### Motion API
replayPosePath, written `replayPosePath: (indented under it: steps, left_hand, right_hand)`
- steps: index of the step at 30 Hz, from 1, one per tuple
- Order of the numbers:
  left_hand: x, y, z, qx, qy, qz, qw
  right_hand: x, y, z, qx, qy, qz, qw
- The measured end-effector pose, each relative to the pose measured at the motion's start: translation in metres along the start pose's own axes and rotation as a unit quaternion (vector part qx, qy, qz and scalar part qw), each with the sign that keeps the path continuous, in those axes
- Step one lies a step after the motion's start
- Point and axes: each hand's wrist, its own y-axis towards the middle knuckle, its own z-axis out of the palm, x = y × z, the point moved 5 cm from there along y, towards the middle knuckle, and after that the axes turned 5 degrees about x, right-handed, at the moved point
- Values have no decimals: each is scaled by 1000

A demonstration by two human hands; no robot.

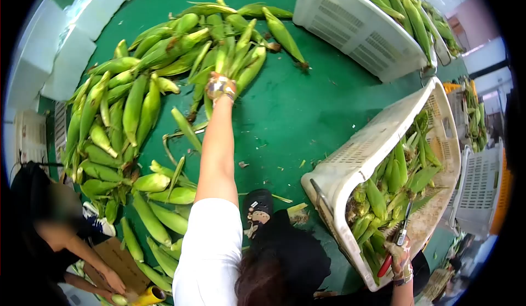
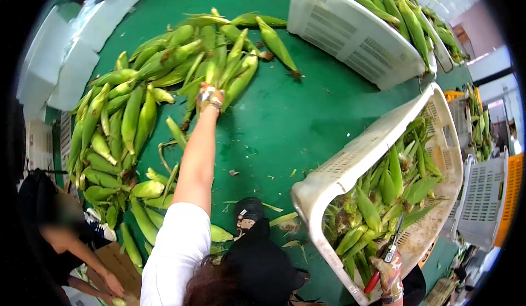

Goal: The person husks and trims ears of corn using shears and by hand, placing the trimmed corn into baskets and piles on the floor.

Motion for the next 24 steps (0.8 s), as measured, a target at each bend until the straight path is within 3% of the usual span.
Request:
replayPosePath:
  steps: [1,2,3,5,6,8,9,11,13,15,17,19,20,21,22,24]
  left_hand:
    - [4,6,1,38,-64,-26,997]
    - [1,6,4,121,-298,1,947]
    - [-8,7,2,89,-278,34,956]
    - [-4,4,15,146,-323,94,930]
    - [7,-10,19,173,-448,139,866]
    - [2,-94,-49,198,-484,228,822]
    - [-3,-147,-95,198,-398,271,854]
    - [-4,-213,-137,246,-367,247,862]
    - [-25,-264,-181,295,-385,312,817]
    - [-55,-305,-216,363,-406,368,754]
    - [-76,-321,-238,242,-185,540,785]
    - [-124,-372,-282,207,-134,664,706]
    - [-131,-389,-291,134,-114,695,697]
    - [-151,-407,-299,156,-50,722,672]
    - [-167,-423,-299,126,-22,723,679]
    - [-188,-445,-292,97,8,719,688]
  right_hand:
    - [5,-4,3,18,61,44,997]
    - [6,-5,3,37,122,85,988]
    - [5,-2,0,36,127,85,988]
    - [8,-3,-2,73,47,14,996]
    - [9,-4,-3,71,57,11,996]
    - [18,-6,-1,67,105,-16,992]
    - [19,-9,-3,65,129,-27,989]
    - [6,6,-11,73,2,-15,997]
    - [41,11,-19,70,78,-116,988]
    - [84,11,-38,56,267,-146,951]
    - [116,-5,-71,97,492,-272,821]
    - [121,-15,-112,125,508,-313,792]
    - [118,-17,-130,126,531,-356,758]
    - [114,-21,-144,131,548,-398,724]
    - [102,-28,-158,61,574,-395,715]
    - [80,-41,-179,40,540,-425,725]
